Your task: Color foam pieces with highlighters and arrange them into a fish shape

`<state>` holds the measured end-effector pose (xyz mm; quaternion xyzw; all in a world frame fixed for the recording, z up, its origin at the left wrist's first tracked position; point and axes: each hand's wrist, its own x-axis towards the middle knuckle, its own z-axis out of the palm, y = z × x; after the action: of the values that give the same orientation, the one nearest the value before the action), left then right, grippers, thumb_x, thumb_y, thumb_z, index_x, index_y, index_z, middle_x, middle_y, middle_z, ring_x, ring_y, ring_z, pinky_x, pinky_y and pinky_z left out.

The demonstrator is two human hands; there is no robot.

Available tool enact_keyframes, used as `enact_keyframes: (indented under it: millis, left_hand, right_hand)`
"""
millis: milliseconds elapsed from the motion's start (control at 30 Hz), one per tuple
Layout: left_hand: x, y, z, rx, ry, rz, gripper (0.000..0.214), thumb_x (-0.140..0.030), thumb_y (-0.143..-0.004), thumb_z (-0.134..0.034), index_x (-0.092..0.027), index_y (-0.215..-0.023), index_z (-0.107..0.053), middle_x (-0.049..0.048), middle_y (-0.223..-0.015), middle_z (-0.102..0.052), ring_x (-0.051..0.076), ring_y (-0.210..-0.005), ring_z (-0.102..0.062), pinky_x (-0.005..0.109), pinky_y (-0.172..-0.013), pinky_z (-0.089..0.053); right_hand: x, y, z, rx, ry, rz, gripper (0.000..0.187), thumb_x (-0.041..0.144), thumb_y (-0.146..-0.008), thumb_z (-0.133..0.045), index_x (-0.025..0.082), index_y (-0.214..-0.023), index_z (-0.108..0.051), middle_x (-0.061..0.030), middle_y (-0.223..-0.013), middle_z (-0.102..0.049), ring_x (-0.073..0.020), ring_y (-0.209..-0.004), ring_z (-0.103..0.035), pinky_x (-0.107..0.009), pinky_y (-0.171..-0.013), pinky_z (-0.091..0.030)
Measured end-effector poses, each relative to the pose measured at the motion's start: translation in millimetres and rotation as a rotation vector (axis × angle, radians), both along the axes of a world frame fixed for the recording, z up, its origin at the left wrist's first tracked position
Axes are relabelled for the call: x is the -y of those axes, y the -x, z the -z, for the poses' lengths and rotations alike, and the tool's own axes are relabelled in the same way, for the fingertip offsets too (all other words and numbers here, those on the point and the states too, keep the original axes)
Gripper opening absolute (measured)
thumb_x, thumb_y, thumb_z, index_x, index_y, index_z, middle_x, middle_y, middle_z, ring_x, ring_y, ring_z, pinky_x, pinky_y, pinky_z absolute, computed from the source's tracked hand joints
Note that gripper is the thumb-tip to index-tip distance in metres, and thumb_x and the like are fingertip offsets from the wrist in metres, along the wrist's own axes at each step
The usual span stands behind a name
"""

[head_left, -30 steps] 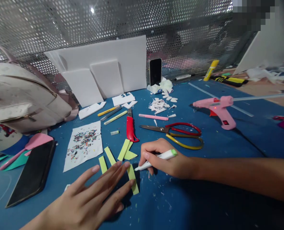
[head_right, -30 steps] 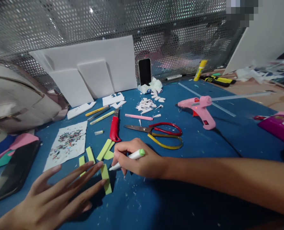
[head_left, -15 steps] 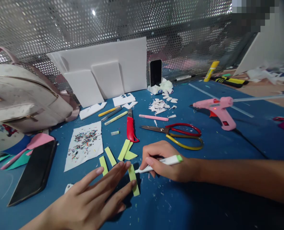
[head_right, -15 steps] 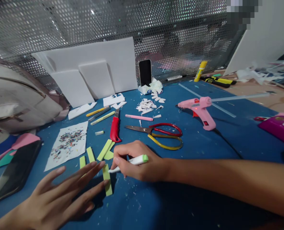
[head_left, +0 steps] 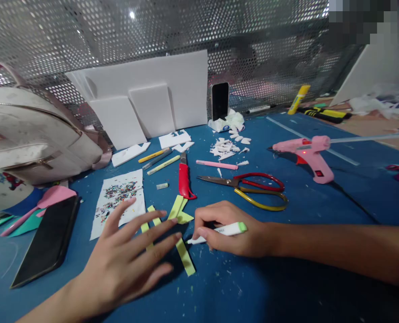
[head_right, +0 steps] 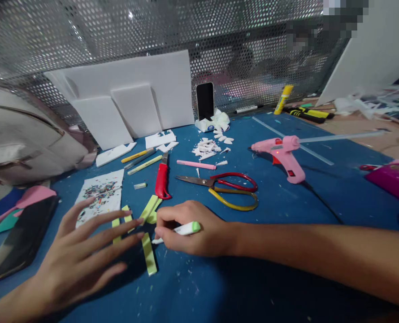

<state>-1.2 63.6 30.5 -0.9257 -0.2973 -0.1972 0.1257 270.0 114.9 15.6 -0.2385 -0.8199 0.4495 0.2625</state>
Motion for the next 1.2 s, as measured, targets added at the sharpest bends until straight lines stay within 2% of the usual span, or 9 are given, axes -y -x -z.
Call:
enact_keyframes:
  millis: [67, 200, 300, 467, 567, 833, 1000, 1200]
  left_hand:
    - [-13.5, 3.8, -4.2, 0.034, 0.12, -0.093, 0.034, -0.03, -0.101, -0.062, -0.032, -0.135, -0.058, -0.0028, -0.126, -0.073, 0.024, -0.123, -0.062, 0.054, -0.125, -0.014]
    - [-42.4, 8.9, -4.4, 0.049, 0.285, -0.157, 0.053, -0.038, -0.101, -0.061, -0.029, -0.149, -0.04, 0.0058, -0.14, -0.063, 0.027, -0.128, -0.058, 0.056, -0.121, -0.022]
    - [-58.9, 7.3, -1.0, 0.039, 0.408, -0.135, 0.074, -0.042, -0.095, -0.071, -0.033, -0.154, -0.028, 0.0076, -0.151, -0.053, 0.029, -0.137, -0.05, 0.059, -0.121, -0.023]
    - [-72.1, 1.7, -3.0, 0.004, 0.514, -0.076, 0.1, -0.038, -0.081, -0.085, -0.038, -0.157, -0.019, 0.0069, -0.153, -0.051, 0.031, -0.139, -0.047, 0.06, -0.121, -0.02]
    - [-73.1, 0.4, -6.8, -0.009, 0.539, -0.066, 0.105, -0.038, -0.077, -0.088, -0.038, -0.156, -0.02, 0.0063, -0.152, -0.051, 0.031, -0.138, -0.047, 0.059, -0.122, -0.016]
    - [-72.1, -2.9, -11.4, -0.045, 0.567, -0.093, 0.107, -0.03, -0.08, -0.084, -0.039, -0.159, -0.011, 0.0007, -0.134, -0.062, 0.025, -0.13, -0.052, 0.054, -0.123, -0.012]
    - [-69.3, -1.2, -16.3, -0.069, 0.497, -0.155, 0.107, -0.041, -0.08, -0.084, -0.036, -0.159, -0.013, 0.0026, -0.125, -0.062, 0.026, -0.125, -0.056, 0.056, -0.123, -0.008]
    - [-63.8, 3.5, -17.1, -0.133, 0.367, -0.253, 0.106, -0.048, -0.083, -0.081, -0.027, -0.161, -0.013, 0.0052, -0.111, -0.065, 0.029, -0.116, -0.059, 0.061, -0.121, -0.009]
  right_hand:
    - [-0.1, -0.2, 0.0, 0.007, 0.008, 0.002, 0.016, 0.022, -0.093, -0.056, 0.015, -0.085, -0.067, 0.0023, -0.065, -0.064, -0.0096, -0.057, -0.055, -0.019, -0.054, -0.035]
    - [-0.7, -0.1, 0.9, 0.006, 0.019, 0.0, 0.017, 0.024, -0.095, -0.055, 0.016, -0.085, -0.067, 0.0023, -0.065, -0.064, -0.0094, -0.058, -0.056, -0.019, -0.054, -0.036]
    - [-0.7, -0.5, 1.7, 0.002, 0.023, -0.001, 0.018, 0.024, -0.095, -0.055, 0.016, -0.084, -0.066, 0.0023, -0.065, -0.064, -0.0091, -0.058, -0.057, -0.018, -0.054, -0.036]
    - [-0.3, -2.1, 1.8, 0.004, 0.035, -0.007, 0.017, 0.024, -0.096, -0.055, 0.016, -0.086, -0.067, 0.0021, -0.066, -0.065, -0.0089, -0.057, -0.057, -0.018, -0.053, -0.036]
    - [-0.5, -2.1, 2.0, 0.001, 0.048, -0.009, 0.017, 0.023, -0.096, -0.055, 0.015, -0.086, -0.067, 0.002, -0.065, -0.065, -0.0088, -0.057, -0.057, -0.018, -0.052, -0.036]
    - [-1.7, -0.6, 1.9, -0.002, 0.083, -0.008, 0.019, 0.024, -0.096, -0.054, 0.015, -0.085, -0.067, 0.0012, -0.064, -0.065, -0.0096, -0.057, -0.059, -0.018, -0.052, -0.037]
    - [-1.1, -0.7, 0.0, 0.004, 0.097, -0.003, 0.015, 0.017, -0.094, -0.054, 0.015, -0.084, -0.067, 0.0018, -0.065, -0.067, -0.0087, -0.056, -0.061, -0.017, -0.052, -0.039]
    - [-0.2, -0.7, -1.9, 0.009, 0.108, 0.002, 0.017, 0.019, -0.094, -0.055, 0.015, -0.084, -0.068, 0.0015, -0.065, -0.066, -0.0088, -0.056, -0.06, -0.017, -0.05, -0.038]
